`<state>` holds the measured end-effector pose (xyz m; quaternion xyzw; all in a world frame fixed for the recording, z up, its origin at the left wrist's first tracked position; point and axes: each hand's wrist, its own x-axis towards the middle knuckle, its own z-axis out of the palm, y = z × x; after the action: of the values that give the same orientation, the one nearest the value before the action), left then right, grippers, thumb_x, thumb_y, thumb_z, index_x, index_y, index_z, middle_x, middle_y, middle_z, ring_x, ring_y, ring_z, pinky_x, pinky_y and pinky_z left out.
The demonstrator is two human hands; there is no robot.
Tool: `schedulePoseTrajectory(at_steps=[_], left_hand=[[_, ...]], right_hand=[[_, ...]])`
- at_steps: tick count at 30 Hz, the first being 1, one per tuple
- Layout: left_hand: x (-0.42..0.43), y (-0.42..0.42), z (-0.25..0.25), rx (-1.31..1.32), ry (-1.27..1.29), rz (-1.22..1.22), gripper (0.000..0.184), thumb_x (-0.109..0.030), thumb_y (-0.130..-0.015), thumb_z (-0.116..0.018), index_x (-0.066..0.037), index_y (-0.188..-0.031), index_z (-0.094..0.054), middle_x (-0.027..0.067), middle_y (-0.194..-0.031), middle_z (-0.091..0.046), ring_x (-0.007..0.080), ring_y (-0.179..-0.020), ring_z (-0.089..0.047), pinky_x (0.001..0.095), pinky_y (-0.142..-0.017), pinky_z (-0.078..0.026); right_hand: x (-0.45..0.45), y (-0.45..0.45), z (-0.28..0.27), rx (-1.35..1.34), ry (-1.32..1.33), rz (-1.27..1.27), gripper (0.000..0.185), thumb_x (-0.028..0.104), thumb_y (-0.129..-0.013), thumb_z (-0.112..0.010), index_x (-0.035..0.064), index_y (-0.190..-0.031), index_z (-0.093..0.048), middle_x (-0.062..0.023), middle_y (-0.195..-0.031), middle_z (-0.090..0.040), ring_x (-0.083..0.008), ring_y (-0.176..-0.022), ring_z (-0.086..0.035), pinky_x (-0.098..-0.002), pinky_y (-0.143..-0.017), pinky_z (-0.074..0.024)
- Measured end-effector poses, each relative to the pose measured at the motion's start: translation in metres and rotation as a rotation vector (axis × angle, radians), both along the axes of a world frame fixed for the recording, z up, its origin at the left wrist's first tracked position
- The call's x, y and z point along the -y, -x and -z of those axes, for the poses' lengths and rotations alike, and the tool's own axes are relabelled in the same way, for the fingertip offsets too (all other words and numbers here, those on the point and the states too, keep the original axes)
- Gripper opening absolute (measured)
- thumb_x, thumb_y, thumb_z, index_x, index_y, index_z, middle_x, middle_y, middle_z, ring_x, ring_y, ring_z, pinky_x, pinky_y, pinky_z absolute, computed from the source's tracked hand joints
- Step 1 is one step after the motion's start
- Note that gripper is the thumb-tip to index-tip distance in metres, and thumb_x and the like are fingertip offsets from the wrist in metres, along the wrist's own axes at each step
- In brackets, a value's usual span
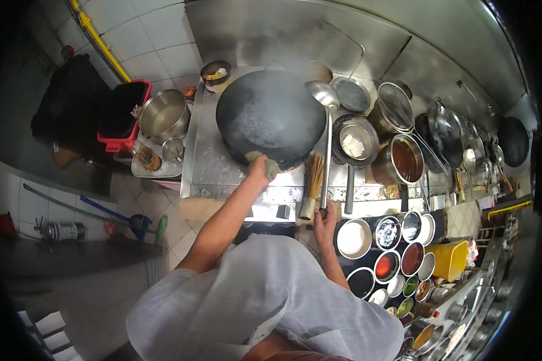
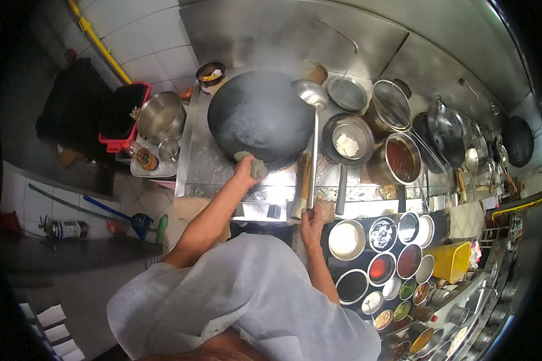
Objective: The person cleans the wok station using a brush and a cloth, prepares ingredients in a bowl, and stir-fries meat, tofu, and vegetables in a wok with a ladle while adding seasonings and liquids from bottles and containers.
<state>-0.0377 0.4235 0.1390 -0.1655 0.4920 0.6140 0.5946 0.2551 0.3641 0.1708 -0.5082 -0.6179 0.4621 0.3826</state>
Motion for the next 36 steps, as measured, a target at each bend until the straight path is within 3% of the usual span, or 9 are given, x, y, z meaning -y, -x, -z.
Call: schedulePoseTrajectory(at_steps=[6, 11, 15, 18, 20, 21, 32, 34, 36], left_hand=[[0.010, -0.004, 0.002, -0.127, -0.061, -0.094, 0.013, -0.022, -0.081, -0.061, -0.016, -0.091, -0.055, 0.0032, -0.080, -0.057, 0.0212, -0.065, -0.057, 0.0388, -0.050, -0.041], [0.039, -0.007, -0.030, -0.125, -0.143, -0.056, 0.013, -0.015, -0.085, -0.058, -0.014, -0.076, -0.048, 0.0049, -0.056, -0.048, 0.0219, -0.042, -0.048, 0.0374, -0.037, -0.032], [0.055, -0.028, -0.044, -0.262, -0.076, 0.035, 0.012, -0.028, -0.088, -0.058, -0.018, -0.091, -0.052, 0.0035, -0.074, -0.057, 0.0218, -0.060, -0.057, 0.0380, -0.048, -0.039], [0.060, -0.039, -0.050, -0.265, -0.121, 0.036, 0.013, -0.027, -0.088, -0.058, -0.017, -0.093, -0.052, 0.0044, -0.074, -0.057, 0.0222, -0.057, -0.057, 0.0367, -0.044, -0.038], [0.061, -0.052, -0.063, -0.286, -0.112, 0.020, 0.012, -0.026, -0.088, -0.058, -0.016, -0.092, -0.052, 0.0048, -0.073, -0.056, 0.0221, -0.055, -0.056, 0.0362, -0.042, -0.038], [0.062, -0.060, -0.073, -0.304, -0.105, -0.002, 0.011, -0.025, -0.088, -0.058, -0.016, -0.091, -0.052, 0.0053, -0.073, -0.056, 0.0220, -0.054, -0.056, 0.0357, -0.040, -0.038], [0.055, -0.114, -0.102, -0.426, -0.134, -0.079, 0.009, -0.014, -0.084, -0.057, -0.013, -0.088, -0.050, 0.0052, -0.069, -0.052, 0.0208, -0.049, -0.053, 0.0362, -0.037, -0.038], [0.050, -0.121, -0.104, -0.423, -0.142, -0.082, 0.011, -0.009, -0.081, -0.057, -0.012, -0.088, -0.049, 0.0045, -0.069, -0.050, 0.0200, -0.048, -0.052, 0.0365, -0.036, -0.037], [0.046, -0.125, -0.102, -0.470, -0.134, -0.062, 0.012, -0.007, -0.080, -0.057, -0.010, -0.089, -0.051, 0.0043, -0.072, -0.052, 0.0195, -0.052, -0.054, 0.0368, -0.037, -0.038]], right_hand=[[0.000, -0.007, 0.002, -0.058, 0.050, -0.013, 0.042, 0.008, -0.095, -0.062, -0.0082, -0.131, -0.048, 0.0019, -0.075, -0.046, -0.0064, -0.064, -0.040, -0.0239, -0.054, -0.0368], [-0.005, -0.026, 0.015, -0.047, 0.093, -0.036, 0.049, 0.007, -0.096, -0.060, -0.0065, -0.140, -0.042, 0.0028, -0.075, -0.046, -0.0052, -0.063, -0.041, -0.0239, -0.052, -0.0369], [-0.014, -0.032, -0.004, 0.040, 0.039, -0.126, 0.051, 0.007, -0.096, -0.060, -0.0056, -0.141, -0.041, 0.0030, -0.075, -0.046, -0.0050, -0.063, -0.042, -0.0236, -0.052, -0.0370], [-0.020, -0.028, -0.022, -0.055, 0.199, -0.104, 0.047, 0.008, -0.094, -0.062, -0.0075, -0.136, -0.048, -0.0110, -0.102, -0.064, -0.0137, -0.091, -0.058, -0.0275, -0.080, -0.0487], [-0.022, -0.028, -0.043, -0.050, 0.194, -0.199, 0.047, 0.005, -0.095, -0.060, -0.0055, -0.138, -0.047, -0.0133, -0.109, -0.065, -0.0155, -0.099, -0.059, -0.0285, -0.085, -0.0486], [-0.024, -0.024, -0.043, -0.116, 0.009, -0.202, 0.047, 0.006, -0.094, -0.061, -0.0043, -0.138, -0.049, 0.0005, -0.084, -0.052, -0.0062, -0.071, -0.043, -0.0233, -0.061, -0.0399], [-0.033, -0.055, -0.065, 0.042, 0.081, -0.342, 0.053, 0.007, -0.093, -0.060, 0.0029, -0.144, -0.046, -0.0058, -0.082, -0.055, -0.0138, -0.073, -0.049, -0.0284, -0.069, -0.0452], [-0.037, -0.062, -0.066, 0.096, 0.053, -0.351, 0.055, 0.010, -0.093, -0.061, 0.0049, -0.146, -0.045, -0.0095, -0.077, -0.055, -0.0170, -0.071, -0.052, -0.0312, -0.069, -0.0464], [-0.041, -0.068, -0.078, 0.192, 0.096, -0.397, 0.059, 0.010, -0.091, -0.060, 0.0099, -0.148, -0.041, -0.0299, -0.102, -0.066, -0.0429, -0.098, -0.065, -0.0456, -0.084, -0.0508]])
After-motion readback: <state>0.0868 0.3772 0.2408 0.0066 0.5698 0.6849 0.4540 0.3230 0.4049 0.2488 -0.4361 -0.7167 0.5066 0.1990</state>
